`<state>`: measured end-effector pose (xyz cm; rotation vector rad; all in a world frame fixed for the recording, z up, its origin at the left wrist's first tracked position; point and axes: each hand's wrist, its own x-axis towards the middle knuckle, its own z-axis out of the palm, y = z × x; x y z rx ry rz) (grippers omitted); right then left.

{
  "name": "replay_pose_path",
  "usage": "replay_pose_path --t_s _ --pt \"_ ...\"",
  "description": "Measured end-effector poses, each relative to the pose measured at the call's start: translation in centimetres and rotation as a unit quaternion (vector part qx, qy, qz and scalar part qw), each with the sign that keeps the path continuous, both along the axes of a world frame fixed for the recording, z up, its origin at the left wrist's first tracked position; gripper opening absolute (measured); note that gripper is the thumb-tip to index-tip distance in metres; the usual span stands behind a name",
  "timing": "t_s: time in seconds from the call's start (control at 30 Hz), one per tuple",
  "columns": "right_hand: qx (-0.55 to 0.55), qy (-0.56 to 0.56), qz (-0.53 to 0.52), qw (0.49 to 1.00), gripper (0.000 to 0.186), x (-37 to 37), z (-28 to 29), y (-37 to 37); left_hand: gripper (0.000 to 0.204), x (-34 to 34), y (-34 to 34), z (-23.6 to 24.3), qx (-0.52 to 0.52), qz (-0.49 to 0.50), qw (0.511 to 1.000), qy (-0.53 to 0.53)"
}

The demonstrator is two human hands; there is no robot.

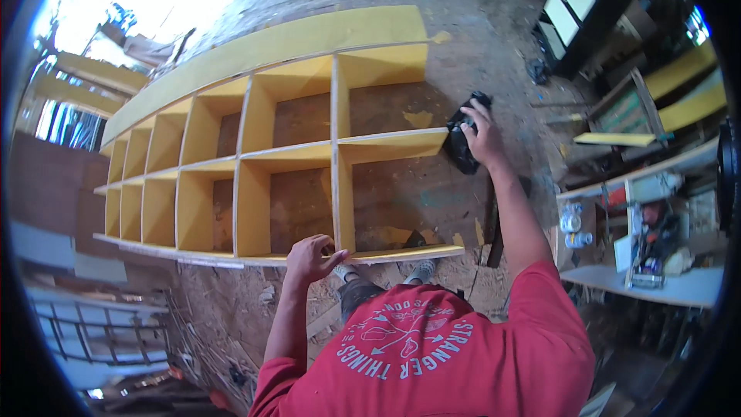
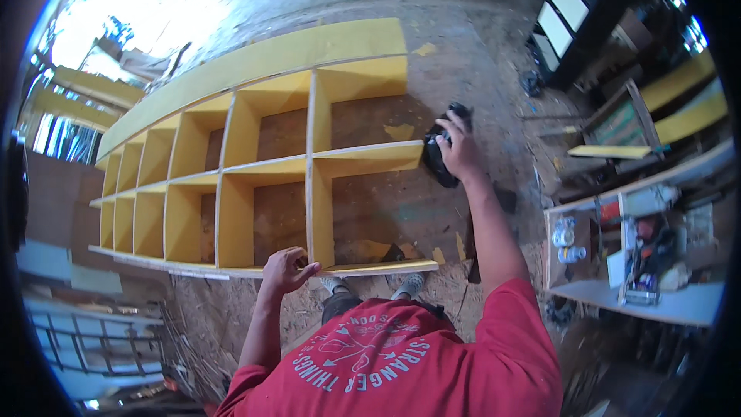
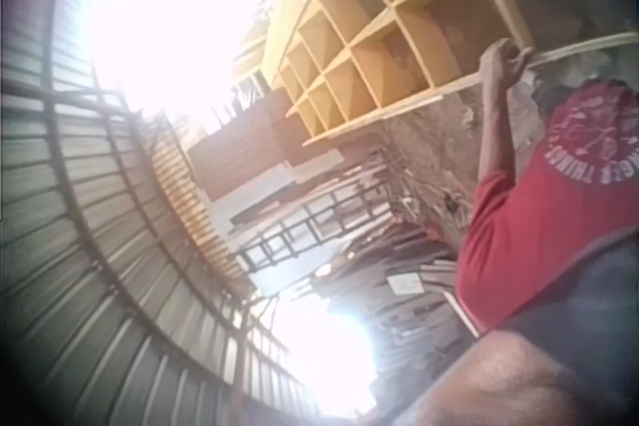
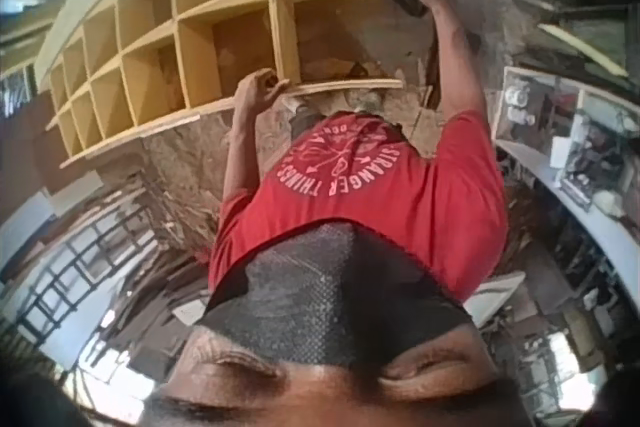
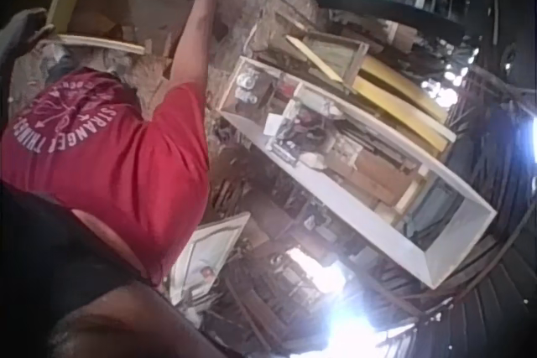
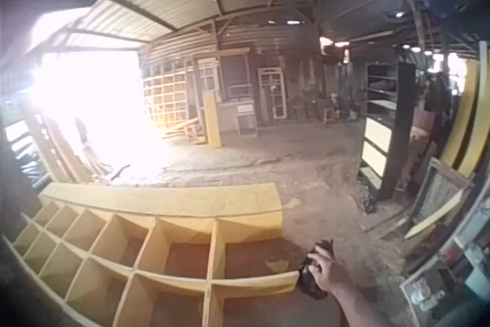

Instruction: The person hammers nails into the edge of a long wooden board to attach it to the side of a yellow shelving unit, using a hammer to drive each nail one at a time.

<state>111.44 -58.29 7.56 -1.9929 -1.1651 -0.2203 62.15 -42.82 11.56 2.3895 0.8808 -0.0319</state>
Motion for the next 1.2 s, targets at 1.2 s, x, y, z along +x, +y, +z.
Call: replay_pose_path --t_s 1.2 --pt "-0.414 0.128 0.138 0.89 0.027 5.1 -14.0 -9.0 0.068 -0.3 -1.3 1.3 0.062 0.083 0.994 0.022"
